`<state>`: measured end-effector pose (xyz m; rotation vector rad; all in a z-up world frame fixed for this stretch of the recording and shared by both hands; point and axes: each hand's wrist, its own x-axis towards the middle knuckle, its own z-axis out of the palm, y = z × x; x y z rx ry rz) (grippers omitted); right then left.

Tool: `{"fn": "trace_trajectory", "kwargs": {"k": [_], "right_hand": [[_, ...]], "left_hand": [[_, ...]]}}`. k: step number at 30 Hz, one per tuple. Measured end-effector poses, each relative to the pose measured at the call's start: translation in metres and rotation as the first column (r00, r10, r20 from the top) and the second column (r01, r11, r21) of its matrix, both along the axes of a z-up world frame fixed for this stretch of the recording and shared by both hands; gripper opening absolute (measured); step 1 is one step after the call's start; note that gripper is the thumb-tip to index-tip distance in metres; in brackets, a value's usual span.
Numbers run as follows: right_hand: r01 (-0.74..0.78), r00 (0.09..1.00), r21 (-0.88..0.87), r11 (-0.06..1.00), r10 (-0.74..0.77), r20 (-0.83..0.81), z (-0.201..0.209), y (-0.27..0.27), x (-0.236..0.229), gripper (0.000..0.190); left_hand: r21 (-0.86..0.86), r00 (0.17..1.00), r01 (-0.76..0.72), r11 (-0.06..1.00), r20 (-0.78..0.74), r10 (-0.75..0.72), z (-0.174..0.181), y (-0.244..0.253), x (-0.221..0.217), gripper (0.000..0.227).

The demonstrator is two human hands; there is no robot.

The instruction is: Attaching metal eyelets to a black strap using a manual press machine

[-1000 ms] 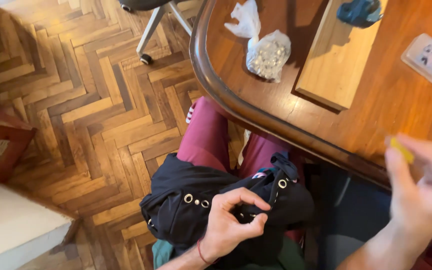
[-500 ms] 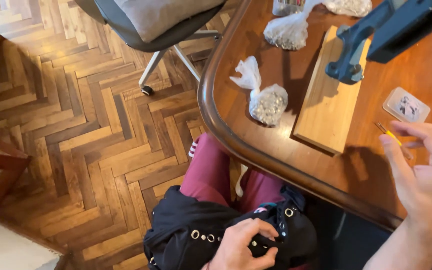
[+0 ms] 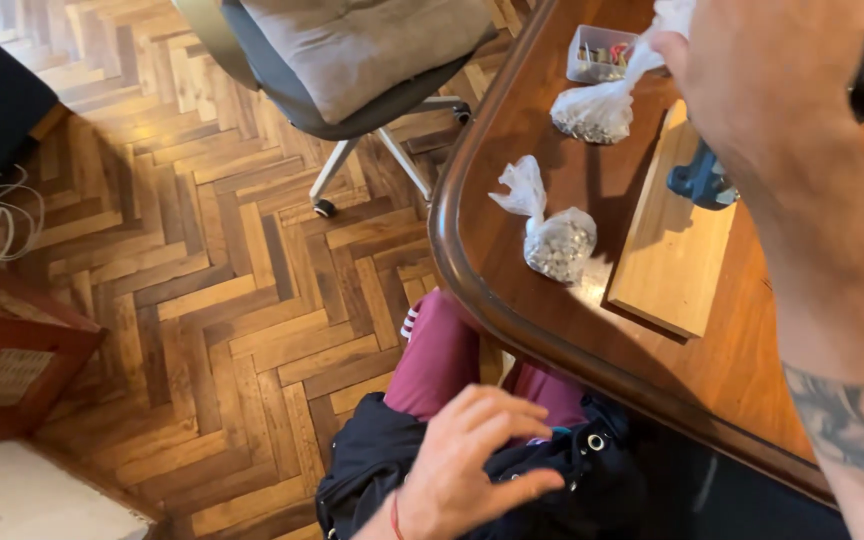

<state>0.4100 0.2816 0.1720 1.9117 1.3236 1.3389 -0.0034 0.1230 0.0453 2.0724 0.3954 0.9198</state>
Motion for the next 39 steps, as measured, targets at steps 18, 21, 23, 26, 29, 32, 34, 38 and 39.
{"fn": "trace_trajectory", "kwargs": {"k": [18, 21, 23, 26, 29, 32, 34, 38, 39], "right_hand": [[-0.807, 0.240, 0.321, 0.495, 0.772, -0.588, 0.003, -0.065, -0.083, 0.014], [-0.846, 0.235, 0.241, 0.475, 0.738, -0.632, -0.013, -0.067, -0.069, 0.011], [-0.866, 0.252, 0.169, 0.470, 0.705, -0.663, -0.023, -0.066, -0.065, 0.007], [-0.865, 0.208, 0.235, 0.443, 0.744, -0.635, -0.018, -0.067, -0.075, 0.032], [-0.676, 0.387, 0.108, 0.729, 0.475, -0.790, 0.004, -0.067, -0.081, 0.020], [-0.528, 0.213, 0.007, 0.849, 0.140, -0.967, 0.015, -0.054, -0.076, 0.015], [-0.468, 0.444, -0.203, 0.860, 0.030, -0.895, 0.024, -0.046, -0.085, 0.019], [-0.407, 0.646, -0.306, 0.861, 0.035, -0.763, -0.005, -0.032, -0.070, 0.031], [-0.461, 0.673, -0.236, 0.856, 0.163, -0.722, -0.019, -0.027, -0.059, 0.025]], "left_hand": [[-0.385, 0.993, -0.116, 0.916, -0.056, 0.102, 0.094, 0.207, 0.164, 0.059], [-0.267, 0.985, -0.173, 0.948, -0.031, 0.171, 0.050, 0.222, 0.176, 0.062], [-0.170, 0.974, -0.228, 0.959, -0.028, 0.226, 0.050, 0.226, 0.172, 0.068], [-0.265, 0.981, -0.191, 0.945, -0.021, 0.192, 0.082, 0.224, 0.155, 0.063], [-0.259, 0.982, -0.185, 0.948, -0.008, 0.189, 0.077, 0.239, 0.154, 0.062], [-0.252, 0.983, -0.184, 0.950, -0.036, 0.181, 0.083, 0.234, 0.155, 0.060], [-0.219, 0.981, -0.189, 0.957, -0.076, 0.176, 0.088, 0.227, 0.159, 0.054], [-0.263, 0.987, -0.159, 0.951, -0.050, 0.151, 0.103, 0.213, 0.163, 0.053], [-0.235, 0.986, -0.168, 0.957, -0.045, 0.162, 0.104, 0.212, 0.167, 0.054]]}}
